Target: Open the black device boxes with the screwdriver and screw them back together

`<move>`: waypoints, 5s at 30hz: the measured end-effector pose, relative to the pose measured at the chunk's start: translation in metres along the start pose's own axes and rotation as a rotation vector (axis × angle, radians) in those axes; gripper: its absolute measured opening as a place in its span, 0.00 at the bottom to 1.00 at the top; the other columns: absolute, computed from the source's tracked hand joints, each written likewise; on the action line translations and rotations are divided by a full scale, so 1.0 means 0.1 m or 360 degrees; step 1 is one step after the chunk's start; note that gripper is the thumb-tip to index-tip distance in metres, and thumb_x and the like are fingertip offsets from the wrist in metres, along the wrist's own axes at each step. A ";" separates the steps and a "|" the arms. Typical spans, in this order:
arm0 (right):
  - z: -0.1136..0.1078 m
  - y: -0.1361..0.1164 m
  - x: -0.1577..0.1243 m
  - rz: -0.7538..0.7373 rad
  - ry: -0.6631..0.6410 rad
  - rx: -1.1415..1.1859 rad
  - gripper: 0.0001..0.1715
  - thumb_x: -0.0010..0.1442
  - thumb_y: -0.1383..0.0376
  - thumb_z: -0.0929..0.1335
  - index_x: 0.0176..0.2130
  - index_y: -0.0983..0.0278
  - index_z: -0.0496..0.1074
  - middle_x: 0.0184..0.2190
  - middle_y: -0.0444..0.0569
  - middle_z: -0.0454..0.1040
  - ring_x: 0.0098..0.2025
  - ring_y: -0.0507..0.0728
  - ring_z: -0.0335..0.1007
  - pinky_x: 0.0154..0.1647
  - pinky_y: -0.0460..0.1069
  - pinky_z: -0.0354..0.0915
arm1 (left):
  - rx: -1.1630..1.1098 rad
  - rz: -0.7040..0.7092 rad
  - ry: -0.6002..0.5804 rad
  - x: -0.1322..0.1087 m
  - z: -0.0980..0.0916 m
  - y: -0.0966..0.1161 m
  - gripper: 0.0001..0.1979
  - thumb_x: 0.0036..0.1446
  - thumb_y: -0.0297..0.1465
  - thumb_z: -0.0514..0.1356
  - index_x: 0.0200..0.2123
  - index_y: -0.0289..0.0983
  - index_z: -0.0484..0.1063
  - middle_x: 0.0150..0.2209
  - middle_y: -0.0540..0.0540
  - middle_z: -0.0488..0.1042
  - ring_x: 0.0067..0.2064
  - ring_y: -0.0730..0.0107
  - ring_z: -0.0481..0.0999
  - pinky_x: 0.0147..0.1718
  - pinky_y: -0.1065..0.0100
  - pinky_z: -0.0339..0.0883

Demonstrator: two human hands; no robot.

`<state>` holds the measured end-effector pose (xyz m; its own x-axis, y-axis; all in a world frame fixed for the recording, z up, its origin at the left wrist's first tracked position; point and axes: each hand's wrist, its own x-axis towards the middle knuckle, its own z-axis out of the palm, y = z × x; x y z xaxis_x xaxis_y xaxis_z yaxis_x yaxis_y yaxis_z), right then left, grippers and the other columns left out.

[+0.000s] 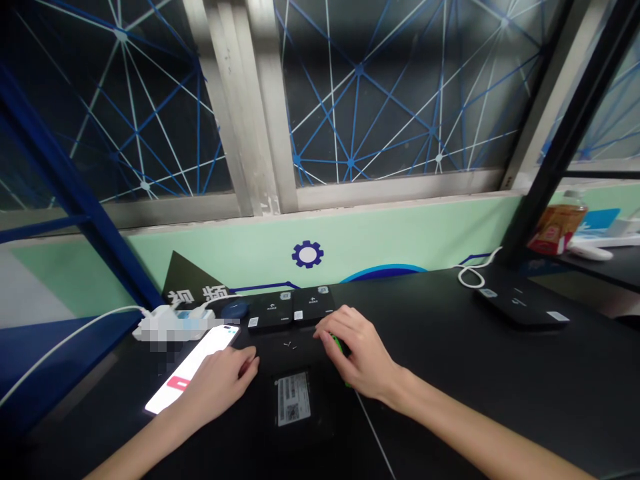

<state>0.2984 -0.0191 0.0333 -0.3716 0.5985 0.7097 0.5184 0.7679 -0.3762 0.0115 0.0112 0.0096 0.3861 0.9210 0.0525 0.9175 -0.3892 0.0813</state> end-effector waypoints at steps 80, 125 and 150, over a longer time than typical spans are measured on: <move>-0.02 0.14 0.00 0.0675 -0.0718 -0.0584 0.14 0.51 0.61 0.74 0.28 0.60 0.65 0.20 0.39 0.66 0.22 0.51 0.59 0.24 0.46 0.47 | -0.0047 0.0198 0.0111 -0.13 -0.01 0.15 0.18 0.71 0.34 0.45 0.29 0.39 0.65 0.23 0.49 0.71 0.23 0.67 0.71 0.22 0.65 0.45; 0.05 0.19 0.01 0.0839 0.0397 0.0998 0.15 0.66 0.58 0.68 0.50 0.58 0.64 0.43 0.51 0.77 0.32 0.54 0.75 0.35 0.51 0.74 | -0.0262 0.0197 -0.0007 -0.15 0.00 0.16 0.22 0.72 0.39 0.44 0.27 0.38 0.65 0.23 0.50 0.70 0.23 0.68 0.70 0.23 0.68 0.46; 0.03 0.21 0.03 0.0901 0.0390 0.0881 0.14 0.65 0.57 0.68 0.49 0.59 0.66 0.43 0.50 0.78 0.34 0.55 0.74 0.36 0.51 0.72 | -0.0293 0.0213 0.0010 -0.15 0.00 0.16 0.23 0.72 0.40 0.44 0.28 0.38 0.67 0.23 0.49 0.70 0.23 0.68 0.71 0.23 0.68 0.47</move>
<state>0.3053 -0.0007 0.0257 0.0432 0.9109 0.4103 0.0987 0.4048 -0.9091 0.0202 -0.0084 0.0105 0.5024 0.8609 0.0809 0.8249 -0.5052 0.2534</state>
